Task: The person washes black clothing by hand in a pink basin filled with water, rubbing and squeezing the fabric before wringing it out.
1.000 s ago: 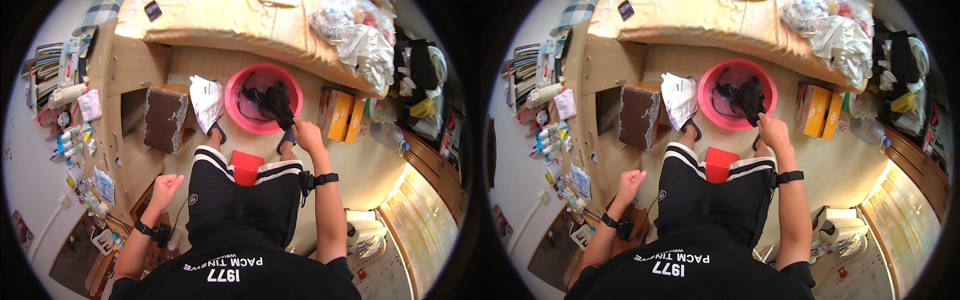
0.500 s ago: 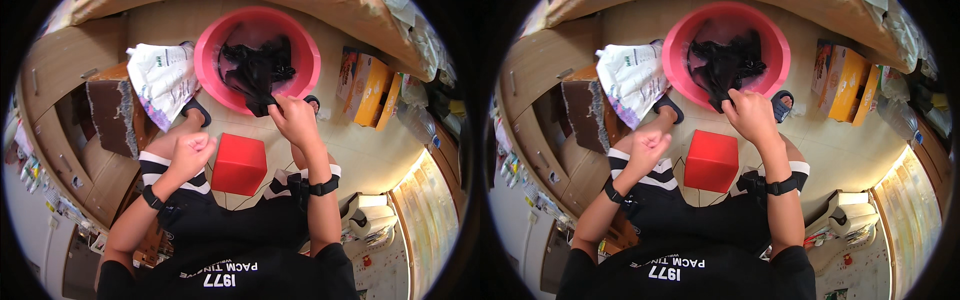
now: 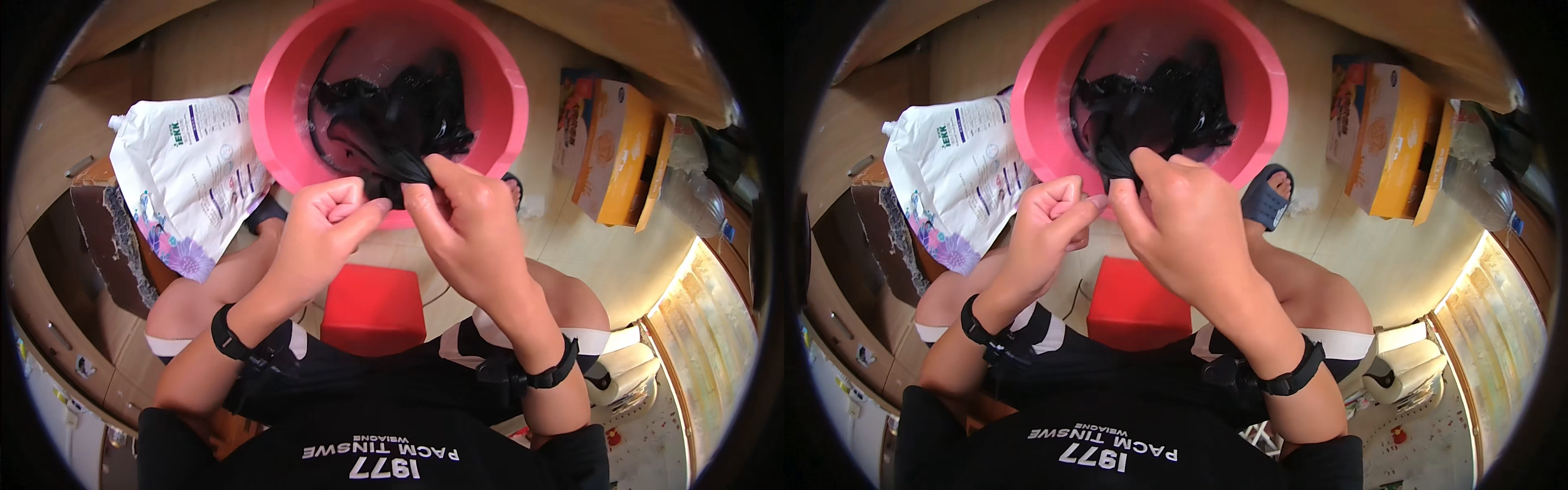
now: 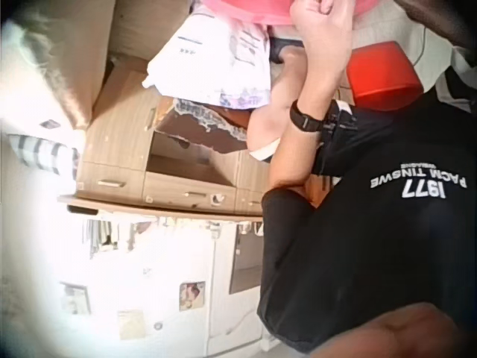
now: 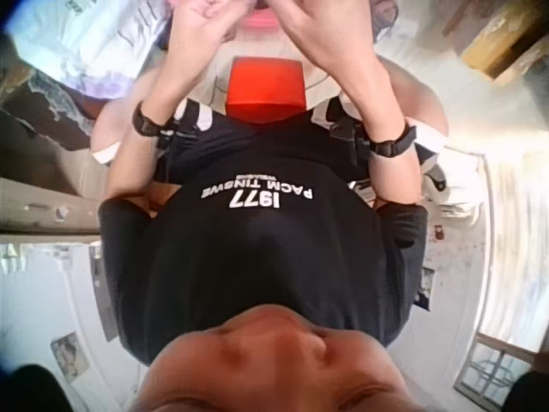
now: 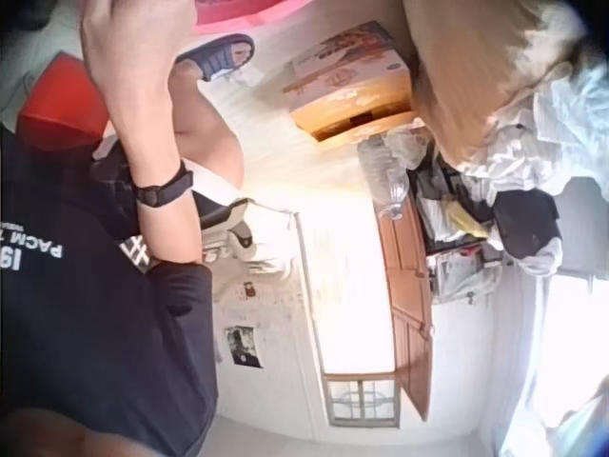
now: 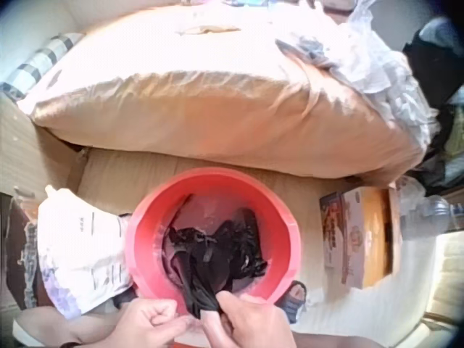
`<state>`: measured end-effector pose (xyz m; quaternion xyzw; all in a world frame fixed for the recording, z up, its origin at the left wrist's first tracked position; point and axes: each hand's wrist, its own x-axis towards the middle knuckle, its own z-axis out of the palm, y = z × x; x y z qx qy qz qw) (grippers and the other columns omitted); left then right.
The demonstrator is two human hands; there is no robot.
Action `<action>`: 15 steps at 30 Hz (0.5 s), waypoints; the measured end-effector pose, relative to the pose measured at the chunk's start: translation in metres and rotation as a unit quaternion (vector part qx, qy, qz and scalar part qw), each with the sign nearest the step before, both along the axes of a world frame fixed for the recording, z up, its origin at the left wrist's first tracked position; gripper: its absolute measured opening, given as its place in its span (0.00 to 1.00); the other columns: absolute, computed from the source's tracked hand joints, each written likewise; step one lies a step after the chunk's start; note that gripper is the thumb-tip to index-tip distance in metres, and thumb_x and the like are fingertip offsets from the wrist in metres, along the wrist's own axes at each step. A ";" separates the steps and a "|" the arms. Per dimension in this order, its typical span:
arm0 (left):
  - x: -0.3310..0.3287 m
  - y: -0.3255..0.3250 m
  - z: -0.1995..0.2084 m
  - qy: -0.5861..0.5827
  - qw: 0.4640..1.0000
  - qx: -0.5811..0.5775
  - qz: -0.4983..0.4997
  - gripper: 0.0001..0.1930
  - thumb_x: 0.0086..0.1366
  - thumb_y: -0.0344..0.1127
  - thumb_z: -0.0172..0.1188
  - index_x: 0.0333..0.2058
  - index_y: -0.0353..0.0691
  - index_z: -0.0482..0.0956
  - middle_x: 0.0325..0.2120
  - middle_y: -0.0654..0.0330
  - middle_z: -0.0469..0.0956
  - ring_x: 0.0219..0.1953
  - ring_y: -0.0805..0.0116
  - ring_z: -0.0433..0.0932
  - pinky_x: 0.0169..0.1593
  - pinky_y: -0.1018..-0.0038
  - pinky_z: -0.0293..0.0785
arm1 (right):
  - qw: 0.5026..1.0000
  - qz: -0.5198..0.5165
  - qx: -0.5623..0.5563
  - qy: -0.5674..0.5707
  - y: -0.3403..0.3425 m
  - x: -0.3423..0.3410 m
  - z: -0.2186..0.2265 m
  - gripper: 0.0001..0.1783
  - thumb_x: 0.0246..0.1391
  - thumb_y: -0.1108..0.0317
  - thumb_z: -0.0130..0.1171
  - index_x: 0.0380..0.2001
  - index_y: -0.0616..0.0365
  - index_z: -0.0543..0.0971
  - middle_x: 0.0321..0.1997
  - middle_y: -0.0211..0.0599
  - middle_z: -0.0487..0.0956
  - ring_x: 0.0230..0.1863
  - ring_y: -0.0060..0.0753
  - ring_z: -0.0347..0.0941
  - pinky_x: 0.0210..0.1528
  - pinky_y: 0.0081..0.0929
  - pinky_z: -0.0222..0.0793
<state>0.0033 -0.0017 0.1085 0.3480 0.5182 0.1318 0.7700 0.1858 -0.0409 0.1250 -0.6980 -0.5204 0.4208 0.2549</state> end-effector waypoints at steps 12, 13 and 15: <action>-0.012 -0.051 -0.004 -0.029 0.969 0.225 -0.094 0.18 0.57 0.26 0.63 0.22 0.42 0.58 0.18 0.69 0.64 0.23 0.79 0.63 0.26 0.76 0.62 | 0.921 0.037 0.309 -0.236 -0.011 -0.010 -0.011 0.14 0.61 0.60 0.60 0.31 0.62 0.82 0.30 0.51 0.79 0.33 0.57 0.77 0.37 0.47 0.73; -0.016 -0.052 -0.010 -0.006 0.966 0.237 -0.098 0.18 0.56 0.28 0.65 0.23 0.42 0.60 0.18 0.67 0.66 0.24 0.78 0.65 0.28 0.75 0.64 | 0.953 0.024 0.235 -0.190 -0.011 -0.010 -0.004 0.15 0.61 0.60 0.60 0.30 0.63 0.81 0.28 0.51 0.78 0.30 0.56 0.76 0.35 0.46 0.72; -0.021 -0.056 -0.028 0.037 0.961 0.254 -0.100 0.17 0.55 0.31 0.68 0.23 0.40 0.63 0.19 0.63 0.69 0.25 0.76 0.69 0.31 0.74 0.69 | 0.993 0.002 0.073 -0.097 -0.015 -0.015 0.017 0.17 0.62 0.60 0.58 0.29 0.65 0.79 0.24 0.52 0.76 0.25 0.53 0.74 0.33 0.43 0.70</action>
